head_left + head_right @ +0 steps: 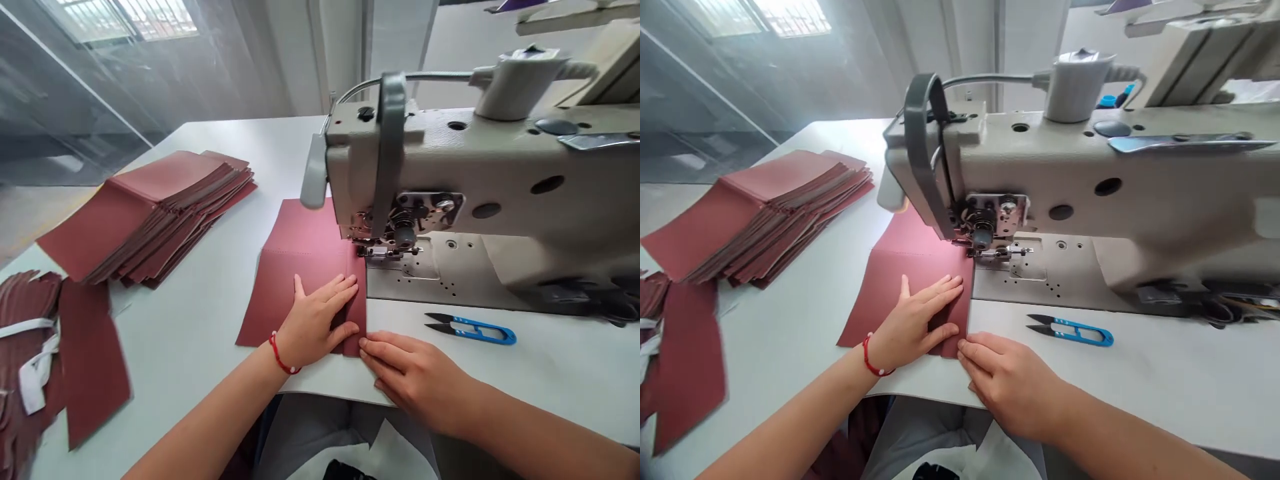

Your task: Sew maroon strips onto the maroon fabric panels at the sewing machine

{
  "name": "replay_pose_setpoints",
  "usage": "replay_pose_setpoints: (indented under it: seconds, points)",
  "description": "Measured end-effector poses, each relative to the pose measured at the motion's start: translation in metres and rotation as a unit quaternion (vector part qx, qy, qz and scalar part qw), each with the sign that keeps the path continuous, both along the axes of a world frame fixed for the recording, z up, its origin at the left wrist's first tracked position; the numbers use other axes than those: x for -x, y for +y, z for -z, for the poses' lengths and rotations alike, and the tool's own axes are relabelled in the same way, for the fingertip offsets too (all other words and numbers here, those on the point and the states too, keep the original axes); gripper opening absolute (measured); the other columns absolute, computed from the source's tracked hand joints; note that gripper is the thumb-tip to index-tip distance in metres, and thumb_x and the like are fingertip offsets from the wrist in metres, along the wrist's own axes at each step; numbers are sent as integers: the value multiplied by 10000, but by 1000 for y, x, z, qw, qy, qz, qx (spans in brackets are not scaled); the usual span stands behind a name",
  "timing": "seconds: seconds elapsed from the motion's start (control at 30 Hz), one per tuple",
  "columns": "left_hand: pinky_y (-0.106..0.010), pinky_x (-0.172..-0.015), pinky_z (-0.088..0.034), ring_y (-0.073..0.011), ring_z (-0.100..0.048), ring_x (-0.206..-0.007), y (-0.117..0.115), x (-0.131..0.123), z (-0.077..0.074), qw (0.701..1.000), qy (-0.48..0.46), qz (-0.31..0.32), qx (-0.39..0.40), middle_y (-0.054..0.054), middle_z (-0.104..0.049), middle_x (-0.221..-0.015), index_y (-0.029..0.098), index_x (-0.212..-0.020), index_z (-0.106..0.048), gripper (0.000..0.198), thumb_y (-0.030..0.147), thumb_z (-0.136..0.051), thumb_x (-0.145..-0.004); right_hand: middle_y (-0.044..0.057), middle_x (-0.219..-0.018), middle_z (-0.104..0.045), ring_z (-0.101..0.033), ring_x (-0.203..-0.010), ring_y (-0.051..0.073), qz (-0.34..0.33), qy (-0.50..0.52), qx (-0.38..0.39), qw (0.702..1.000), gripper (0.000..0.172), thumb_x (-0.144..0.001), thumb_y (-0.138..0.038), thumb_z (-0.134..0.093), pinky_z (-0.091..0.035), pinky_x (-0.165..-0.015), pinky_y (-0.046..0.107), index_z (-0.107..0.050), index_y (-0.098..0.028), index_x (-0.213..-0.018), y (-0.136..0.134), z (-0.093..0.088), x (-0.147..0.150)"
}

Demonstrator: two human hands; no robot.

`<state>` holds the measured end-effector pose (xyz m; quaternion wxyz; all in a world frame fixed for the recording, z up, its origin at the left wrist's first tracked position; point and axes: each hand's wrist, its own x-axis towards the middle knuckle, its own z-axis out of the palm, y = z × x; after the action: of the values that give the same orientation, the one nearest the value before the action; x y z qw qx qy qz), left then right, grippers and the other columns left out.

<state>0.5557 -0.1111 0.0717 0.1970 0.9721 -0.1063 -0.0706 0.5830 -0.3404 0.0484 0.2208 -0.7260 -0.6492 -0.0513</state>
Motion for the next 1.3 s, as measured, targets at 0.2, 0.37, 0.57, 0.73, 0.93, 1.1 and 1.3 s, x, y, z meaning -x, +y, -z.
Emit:
replay_pose_setpoints:
  seconds: [0.2, 0.37, 0.57, 0.73, 0.93, 1.1, 1.3]
  points:
    - [-827, -989, 78, -349, -354, -1401, 4, -7, 0, 1000, 4, -5, 25, -110, -402, -1508, 280, -1434, -390, 576, 369, -586, -900, 147, -1210, -626, -570, -1133, 263, -1, -10, -2, 1000, 324, -954, -129, -468, -492, -1042, 405, -606, -27, -1229, 4, 0, -8]
    - [-834, -979, 83, -354, -357, -1398, 8, -19, -2, 1000, 4, -8, 23, -107, -409, -1504, 275, -1428, -401, 585, 369, -604, -887, 159, -1204, -633, -593, -1108, 267, 19, -17, 1, 1000, 320, -949, -137, -491, -515, -1009, 421, -613, -42, -1229, 10, 0, -17]
    - [-812, -1012, 65, -355, -340, -1406, 12, -38, -2, 1000, 4, -18, 7, -111, -359, -1532, 283, -1446, -379, 626, 419, -608, -880, 139, -1166, -652, -599, -1082, 265, 32, -10, -8, 999, 284, -956, -116, -474, -533, -984, 407, -640, -36, -1173, 17, -4, -31]
    - [-816, -1016, 38, -363, -336, -1405, 16, -55, -1, 1000, -2, -12, -2, -113, -346, -1541, 273, -1476, -326, 661, 449, -577, -890, 131, -1157, -653, -608, -1066, 264, 57, -9, -4, 998, 287, -960, -119, -455, -538, -981, 430, -630, -51, -1178, 19, -5, -40]
    - [-791, -1048, -38, -355, -508, -1256, 20, -73, -5, 1000, -20, -17, -5, -112, -594, -1323, 269, -1331, -509, 508, 470, -592, -872, 111, -1182, -642, -607, -1086, 236, 69, 17, 5, 997, 280, -965, -117, -441, -483, -1053, 444, -631, -95, -1170, 26, -2, -57]
    - [-768, -1045, -128, -307, -623, -1035, 26, -89, -2, 999, -36, -18, -12, -62, -693, -1048, 243, -1079, -638, 318, 476, -606, -865, 105, -1187, -636, -597, -1105, 235, 80, 27, 14, 996, 285, -957, -124, -447, -471, -1064, 458, -625, -112, -1179, 30, 0, -70]
    - [-572, -983, -390, -303, -628, -994, 35, -110, 8, 997, -74, -6, 6, -61, -696, -947, 257, -1159, -634, 341, 443, -607, -874, 101, -1242, -608, -575, -1156, 247, 109, 39, 50, 992, 342, -955, -160, -446, -465, -1069, 440, -580, -147, -1269, 35, 1, -84]
